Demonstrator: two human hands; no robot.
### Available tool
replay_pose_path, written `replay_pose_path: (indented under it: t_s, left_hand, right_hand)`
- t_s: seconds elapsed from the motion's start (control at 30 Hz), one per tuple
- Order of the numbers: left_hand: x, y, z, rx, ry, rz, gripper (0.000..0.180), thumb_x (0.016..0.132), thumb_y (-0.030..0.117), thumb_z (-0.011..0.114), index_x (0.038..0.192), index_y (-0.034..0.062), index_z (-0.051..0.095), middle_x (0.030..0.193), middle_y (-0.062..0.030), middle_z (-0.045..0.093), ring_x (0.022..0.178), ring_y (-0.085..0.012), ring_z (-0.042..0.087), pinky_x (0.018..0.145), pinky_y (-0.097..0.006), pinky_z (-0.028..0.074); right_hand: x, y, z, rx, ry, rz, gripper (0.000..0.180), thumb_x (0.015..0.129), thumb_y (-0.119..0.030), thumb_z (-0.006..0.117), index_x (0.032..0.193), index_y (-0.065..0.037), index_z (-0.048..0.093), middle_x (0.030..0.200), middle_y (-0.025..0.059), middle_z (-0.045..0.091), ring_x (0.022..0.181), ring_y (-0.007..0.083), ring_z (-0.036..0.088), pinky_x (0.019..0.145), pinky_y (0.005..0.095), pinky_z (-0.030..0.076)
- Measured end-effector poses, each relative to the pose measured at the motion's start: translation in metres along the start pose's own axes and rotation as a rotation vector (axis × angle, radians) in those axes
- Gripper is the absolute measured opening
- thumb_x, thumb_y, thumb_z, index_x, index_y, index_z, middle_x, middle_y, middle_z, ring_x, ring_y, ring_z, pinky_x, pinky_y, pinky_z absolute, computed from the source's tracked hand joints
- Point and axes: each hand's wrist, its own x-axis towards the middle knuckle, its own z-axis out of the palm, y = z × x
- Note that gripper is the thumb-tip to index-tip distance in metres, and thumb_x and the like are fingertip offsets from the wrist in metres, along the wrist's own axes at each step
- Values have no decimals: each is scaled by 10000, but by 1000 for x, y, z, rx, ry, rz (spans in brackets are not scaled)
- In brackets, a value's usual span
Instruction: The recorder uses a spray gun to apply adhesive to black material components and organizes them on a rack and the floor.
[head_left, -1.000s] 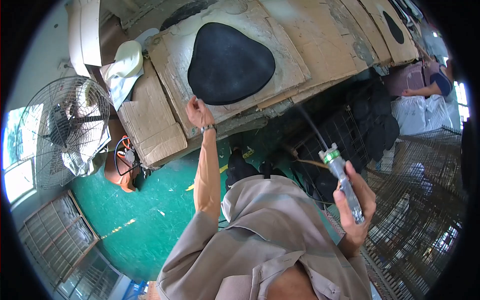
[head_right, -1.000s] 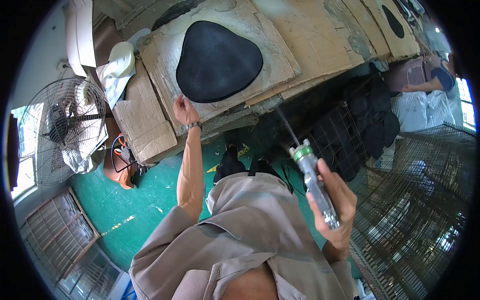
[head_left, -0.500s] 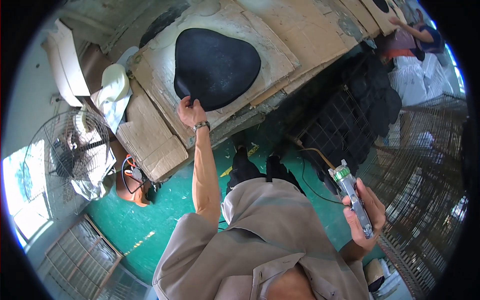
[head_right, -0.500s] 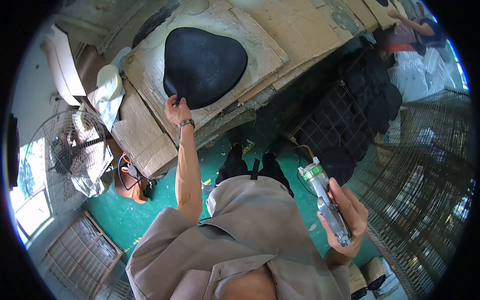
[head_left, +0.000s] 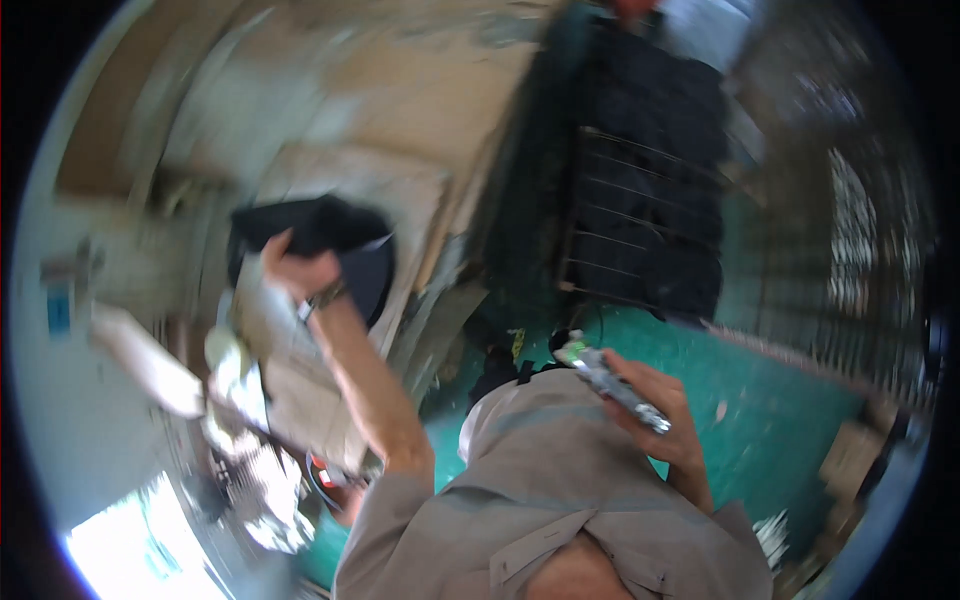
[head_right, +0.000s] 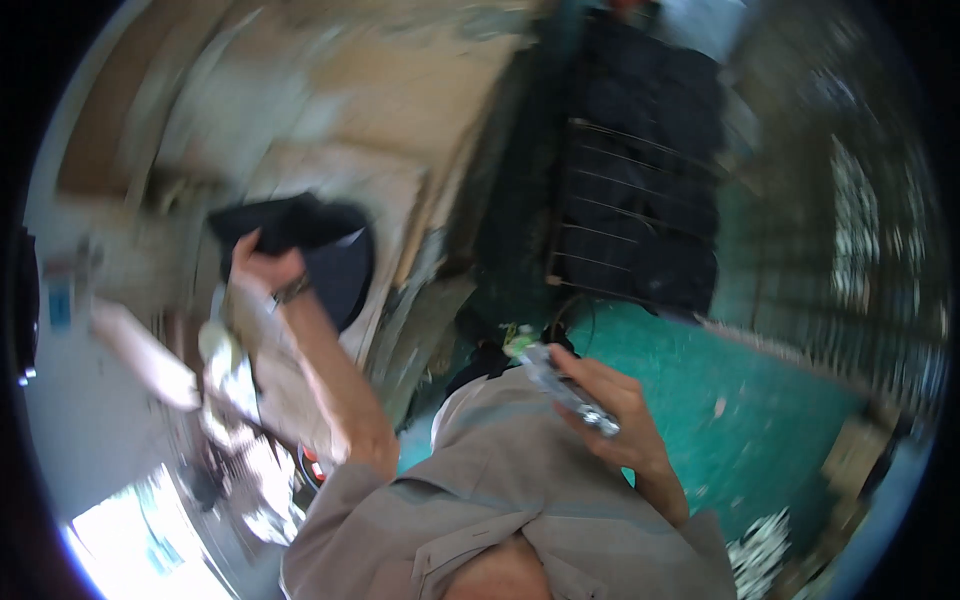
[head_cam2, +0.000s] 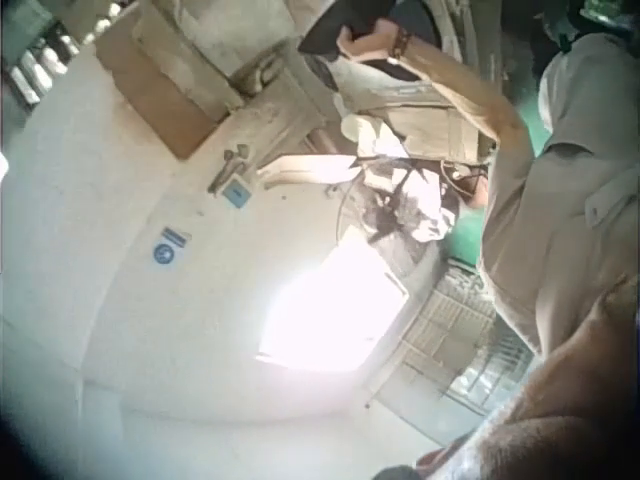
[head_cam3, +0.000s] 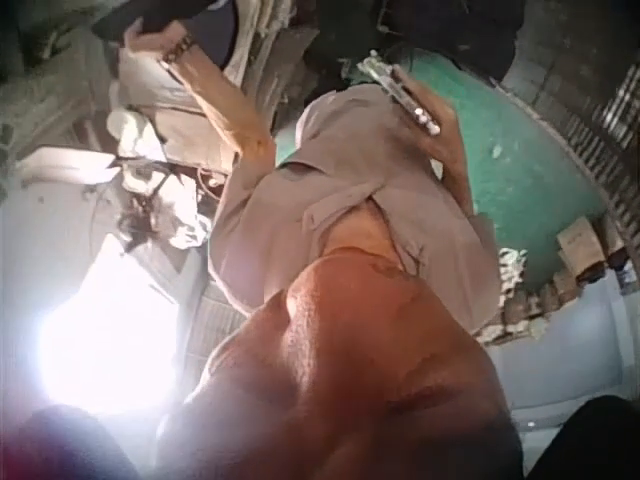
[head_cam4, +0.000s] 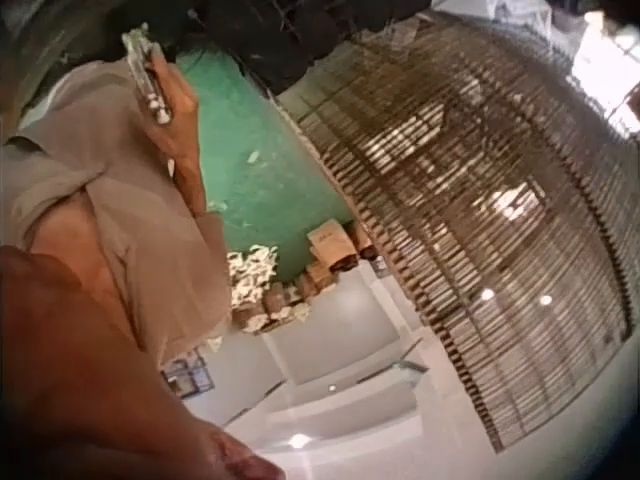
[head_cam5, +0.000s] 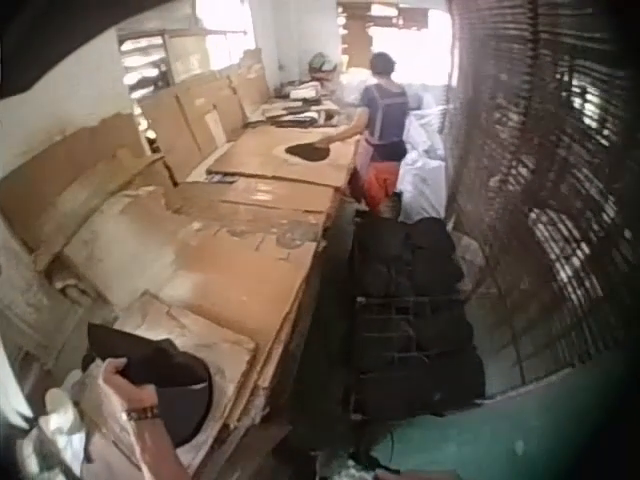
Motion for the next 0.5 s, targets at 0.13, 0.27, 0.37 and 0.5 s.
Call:
replay_pose_path:
  t_s: [0.13, 0.27, 0.37, 0.5]
  left_hand:
    - [-59, -48, 94, 253, -64, -236, 151, 676, 62, 575, 778, 6, 670, 925, -170, 691, 979, -366, 682, 976, -510, 542]
    - [-92, -161, 120, 301, -96, -480, 465, 678, 86, 545, 1091, -114, 623, 1161, -251, 651, 1137, -449, 618, 1071, -580, 469]
    - [-123, -287, 132, 368, -87, -812, 508, 678, 92, 547, 1154, -69, 621, 1168, -231, 648, 1127, -442, 612, 1072, -583, 458]
    - [-173, -430, 166, 378, -270, -1051, 504, 686, 89, 548, 1167, -34, 632, 1174, -194, 668, 1118, -423, 624, 1056, -569, 474]
  right_hand:
    - [-15, 25, -36, 88, 68, 62, 730, 771, 72, 687, 1466, -29, 492, 1106, 164, 679, 948, 318, 675, 814, 355, 531]
    - [-35, 52, -67, 111, 227, 88, 772, 747, 118, 680, 1477, -45, 493, 1014, 152, 650, 800, 280, 637, 720, 375, 510]
    - [-54, 77, -85, 120, 363, 193, 760, 758, 86, 630, 1488, -53, 471, 1062, 171, 654, 886, 341, 671, 778, 395, 528]
    - [-67, 106, -103, 136, 486, 314, 750, 766, 64, 664, 1482, -70, 486, 1098, 162, 662, 929, 338, 676, 813, 393, 536]
